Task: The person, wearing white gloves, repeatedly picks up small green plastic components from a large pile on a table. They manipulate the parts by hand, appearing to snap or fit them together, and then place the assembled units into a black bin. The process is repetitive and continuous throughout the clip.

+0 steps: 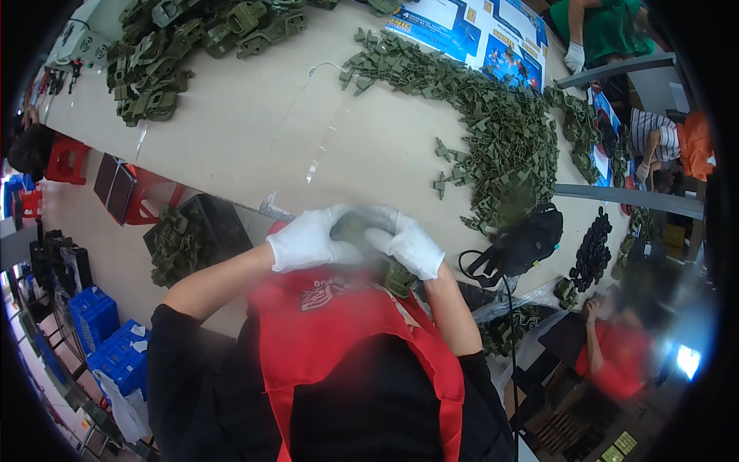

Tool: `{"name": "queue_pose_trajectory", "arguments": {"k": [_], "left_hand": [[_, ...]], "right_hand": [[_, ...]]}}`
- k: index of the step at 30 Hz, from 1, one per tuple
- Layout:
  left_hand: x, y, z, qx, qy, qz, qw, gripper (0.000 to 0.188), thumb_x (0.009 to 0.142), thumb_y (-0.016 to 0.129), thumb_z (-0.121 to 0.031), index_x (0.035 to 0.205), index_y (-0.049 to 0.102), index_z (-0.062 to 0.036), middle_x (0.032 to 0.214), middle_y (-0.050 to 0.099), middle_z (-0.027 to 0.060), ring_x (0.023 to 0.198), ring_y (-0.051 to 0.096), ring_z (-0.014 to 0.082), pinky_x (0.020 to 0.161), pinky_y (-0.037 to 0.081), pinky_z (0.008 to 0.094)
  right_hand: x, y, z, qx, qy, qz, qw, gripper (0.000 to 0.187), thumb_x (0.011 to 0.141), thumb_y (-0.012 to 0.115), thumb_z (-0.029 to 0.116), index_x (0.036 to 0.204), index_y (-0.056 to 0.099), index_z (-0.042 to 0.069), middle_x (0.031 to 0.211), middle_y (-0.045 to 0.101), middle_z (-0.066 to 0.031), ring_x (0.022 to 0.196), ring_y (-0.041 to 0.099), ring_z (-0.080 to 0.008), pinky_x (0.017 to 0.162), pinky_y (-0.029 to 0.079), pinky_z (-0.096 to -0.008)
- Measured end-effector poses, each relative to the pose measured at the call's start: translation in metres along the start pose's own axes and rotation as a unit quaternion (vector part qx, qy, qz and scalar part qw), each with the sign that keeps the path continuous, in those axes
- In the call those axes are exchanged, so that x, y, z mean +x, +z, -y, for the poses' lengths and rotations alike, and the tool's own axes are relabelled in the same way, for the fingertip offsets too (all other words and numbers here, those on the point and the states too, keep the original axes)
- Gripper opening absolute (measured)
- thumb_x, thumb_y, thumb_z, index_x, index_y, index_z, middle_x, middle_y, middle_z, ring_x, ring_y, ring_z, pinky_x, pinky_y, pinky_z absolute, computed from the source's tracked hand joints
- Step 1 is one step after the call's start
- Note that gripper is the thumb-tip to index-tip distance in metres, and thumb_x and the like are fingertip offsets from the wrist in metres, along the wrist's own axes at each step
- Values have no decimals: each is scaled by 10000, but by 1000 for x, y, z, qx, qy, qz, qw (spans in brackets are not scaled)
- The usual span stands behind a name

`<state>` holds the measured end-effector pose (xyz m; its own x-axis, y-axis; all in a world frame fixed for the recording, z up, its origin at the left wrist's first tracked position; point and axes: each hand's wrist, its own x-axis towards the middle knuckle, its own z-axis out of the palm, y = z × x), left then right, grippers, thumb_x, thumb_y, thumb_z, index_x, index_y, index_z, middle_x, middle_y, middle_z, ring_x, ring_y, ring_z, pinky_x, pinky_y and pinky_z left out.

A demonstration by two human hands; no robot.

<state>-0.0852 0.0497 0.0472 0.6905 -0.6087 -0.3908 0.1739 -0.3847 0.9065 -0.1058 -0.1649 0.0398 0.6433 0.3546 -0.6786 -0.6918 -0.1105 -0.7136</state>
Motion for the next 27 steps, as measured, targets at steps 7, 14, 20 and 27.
{"name": "queue_pose_trajectory", "arguments": {"k": [7, 14, 20, 27], "left_hand": [[-6, 1, -10, 39, -52, -21, 998, 636, 758, 767, -289, 1249, 531, 38, 1132, 640, 196, 1059, 624, 262, 930, 476, 342], [-1, -2, 3, 26, -41, -3, 999, 622, 779, 757, -241, 1272, 499, 37, 1151, 631, 181, 1070, 611, 221, 913, 481, 321], [1, 7, 5, 3, -51, -12, 999, 824, 689, 820, -157, 1367, 409, 66, 1237, 575, 178, 1134, 568, 229, 958, 468, 325], [35, -7, -41, 84, -46, 27, 995, 685, 687, 791, -112, 1293, 505, 30, 1147, 625, 154, 1046, 609, 203, 917, 495, 332]], "right_hand": [[4, 5, -16, 25, -54, 35, 998, 558, 854, 643, 43, 1356, 434, -85, 1318, 552, -176, 1189, 547, -223, 984, 453, -309], [2, 15, -9, 3, -62, -1, 998, 522, 862, 661, 86, 1331, 482, -58, 1249, 603, -171, 1126, 590, -228, 973, 460, -309], [-16, -1, 1, -390, -110, 1, 914, 742, 616, 783, 518, 1118, 603, 2, 993, 675, -224, 925, 664, -343, 817, 515, -375], [-19, -5, 12, -323, -148, -70, 932, 719, 554, 814, 546, 1003, 628, 16, 871, 685, -209, 832, 668, -364, 759, 516, -414]]}}
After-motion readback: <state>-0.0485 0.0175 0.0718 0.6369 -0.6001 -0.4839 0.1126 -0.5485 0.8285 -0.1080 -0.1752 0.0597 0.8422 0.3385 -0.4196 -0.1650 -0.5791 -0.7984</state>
